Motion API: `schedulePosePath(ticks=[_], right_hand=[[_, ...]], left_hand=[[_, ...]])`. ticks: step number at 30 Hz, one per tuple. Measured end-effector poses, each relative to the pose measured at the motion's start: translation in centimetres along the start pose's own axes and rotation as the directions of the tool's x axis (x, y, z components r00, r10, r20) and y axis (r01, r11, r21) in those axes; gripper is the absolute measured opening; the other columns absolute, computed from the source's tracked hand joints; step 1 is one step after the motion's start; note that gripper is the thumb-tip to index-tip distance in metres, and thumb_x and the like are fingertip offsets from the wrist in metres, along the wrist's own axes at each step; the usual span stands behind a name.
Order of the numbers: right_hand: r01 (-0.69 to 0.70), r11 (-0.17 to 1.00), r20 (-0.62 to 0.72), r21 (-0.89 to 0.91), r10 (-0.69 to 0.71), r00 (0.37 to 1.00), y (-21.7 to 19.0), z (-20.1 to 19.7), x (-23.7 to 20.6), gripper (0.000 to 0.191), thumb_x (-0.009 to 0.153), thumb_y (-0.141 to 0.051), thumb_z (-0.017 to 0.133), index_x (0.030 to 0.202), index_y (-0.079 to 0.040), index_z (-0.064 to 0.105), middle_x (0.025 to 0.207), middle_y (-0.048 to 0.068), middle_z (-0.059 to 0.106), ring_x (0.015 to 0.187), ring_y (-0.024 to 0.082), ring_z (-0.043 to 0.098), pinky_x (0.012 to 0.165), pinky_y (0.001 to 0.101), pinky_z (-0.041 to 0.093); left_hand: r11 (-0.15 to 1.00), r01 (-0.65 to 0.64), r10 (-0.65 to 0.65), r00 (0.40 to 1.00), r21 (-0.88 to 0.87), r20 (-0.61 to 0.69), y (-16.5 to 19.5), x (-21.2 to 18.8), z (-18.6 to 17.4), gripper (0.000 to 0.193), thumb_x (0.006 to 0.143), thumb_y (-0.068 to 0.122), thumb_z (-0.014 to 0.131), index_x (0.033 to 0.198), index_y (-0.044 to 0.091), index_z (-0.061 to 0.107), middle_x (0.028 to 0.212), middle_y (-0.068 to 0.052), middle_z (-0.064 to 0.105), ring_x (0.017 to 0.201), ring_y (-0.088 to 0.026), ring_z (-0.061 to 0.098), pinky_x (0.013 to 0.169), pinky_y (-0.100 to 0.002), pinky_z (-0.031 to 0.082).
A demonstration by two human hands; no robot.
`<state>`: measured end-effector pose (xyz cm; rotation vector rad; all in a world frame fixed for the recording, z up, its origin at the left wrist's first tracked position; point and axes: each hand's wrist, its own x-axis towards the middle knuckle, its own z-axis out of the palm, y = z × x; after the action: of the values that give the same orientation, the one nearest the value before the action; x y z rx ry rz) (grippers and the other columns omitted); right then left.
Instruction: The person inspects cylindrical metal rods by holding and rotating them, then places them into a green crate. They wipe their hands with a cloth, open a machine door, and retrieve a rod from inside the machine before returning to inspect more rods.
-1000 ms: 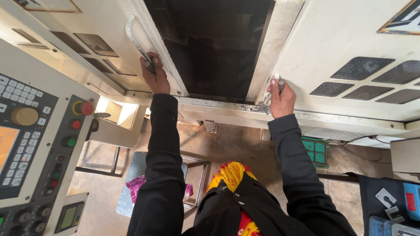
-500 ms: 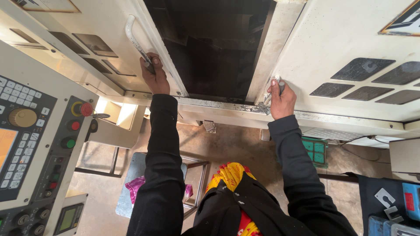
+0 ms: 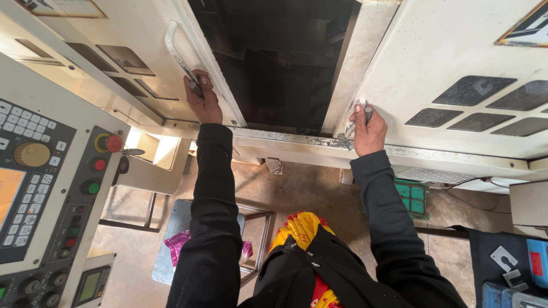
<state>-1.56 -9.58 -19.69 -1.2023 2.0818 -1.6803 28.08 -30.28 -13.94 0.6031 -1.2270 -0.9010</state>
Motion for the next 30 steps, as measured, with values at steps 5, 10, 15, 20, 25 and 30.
schedulePosePath(ticks=[5, 10, 15, 20, 25, 30], right_hand=[[0.008, 1.0, -0.003, -0.009, -0.009, 1.0, 0.1, 0.23, -0.06, 0.043, 0.11, -0.037, 0.057, 0.095, 0.002, 0.069, 0.078, 0.005, 0.069, 0.071, 0.014, 0.063, 0.068, 0.0304, 0.05], [0.003, 1.0, -0.003, -0.01, -0.003, 1.0, 0.15, 0.28, -0.23, 0.045, 0.11, -0.039, 0.056, 0.092, 0.001, 0.068, 0.078, 0.005, 0.069, 0.071, 0.015, 0.062, 0.068, 0.0309, 0.05], [0.011, 0.999, -0.01, -0.036, -0.011, 1.0, -0.09, 0.17, -0.14, 0.047, 0.11, -0.04, 0.056, 0.09, 0.001, 0.068, 0.077, 0.005, 0.069, 0.07, 0.015, 0.063, 0.068, 0.0317, 0.05], [0.002, 1.0, 0.003, -0.019, -0.002, 1.0, -0.26, 0.18, -0.14, 0.045, 0.11, -0.039, 0.056, 0.089, 0.0, 0.067, 0.077, 0.005, 0.068, 0.069, 0.015, 0.061, 0.067, 0.0317, 0.049], [0.001, 1.0, 0.002, -0.019, 0.0, 1.0, -0.28, 0.2, -0.12, 0.045, 0.11, -0.038, 0.056, 0.088, 0.0, 0.067, 0.077, 0.005, 0.068, 0.069, 0.015, 0.061, 0.066, 0.0311, 0.049], [-0.026, 1.0, 0.004, -0.011, 0.026, 1.0, -0.34, 0.17, -0.09, 0.045, 0.11, -0.039, 0.057, 0.088, 0.0, 0.068, 0.076, 0.005, 0.068, 0.069, 0.015, 0.06, 0.066, 0.0314, 0.049]], left_hand=[[1.0, -0.004, 0.004, 1.0, -0.007, -0.006, 0.07, 0.01, -0.22, 0.021, 0.11, 0.029, 0.06, 0.113, 0.008, 0.056, 0.084, 0.002, 0.051, 0.057, -0.002, 0.034, 0.051, -0.02, 0.026], [1.0, -0.006, 0.006, 1.0, -0.008, -0.002, 0.12, -0.11, -0.29, 0.022, 0.11, 0.029, 0.06, 0.113, 0.008, 0.057, 0.084, 0.002, 0.051, 0.057, -0.002, 0.034, 0.051, -0.021, 0.025], [1.0, -0.011, 0.011, 1.0, -0.015, 0.003, 0.35, 0.05, -0.34, 0.022, 0.11, 0.03, 0.061, 0.112, 0.008, 0.057, 0.083, 0.002, 0.05, 0.057, -0.003, 0.034, 0.051, -0.021, 0.025], [1.0, -0.01, 0.01, 1.0, -0.002, -0.001, 0.39, 0.17, -0.33, 0.023, 0.11, 0.03, 0.061, 0.112, 0.008, 0.057, 0.083, 0.002, 0.051, 0.056, -0.003, 0.035, 0.05, -0.021, 0.026], [1.0, 0.005, -0.005, 1.0, -0.022, -0.004, 0.37, 0.2, -0.25, 0.023, 0.11, 0.03, 0.061, 0.111, 0.008, 0.056, 0.083, 0.002, 0.05, 0.057, -0.002, 0.034, 0.05, -0.021, 0.025], [1.0, 0.023, -0.023, 1.0, -0.011, -0.01, 0.4, 0.2, -0.21, 0.024, 0.109, 0.031, 0.062, 0.112, 0.008, 0.056, 0.082, 0.002, 0.051, 0.056, -0.003, 0.035, 0.049, -0.021, 0.026]])
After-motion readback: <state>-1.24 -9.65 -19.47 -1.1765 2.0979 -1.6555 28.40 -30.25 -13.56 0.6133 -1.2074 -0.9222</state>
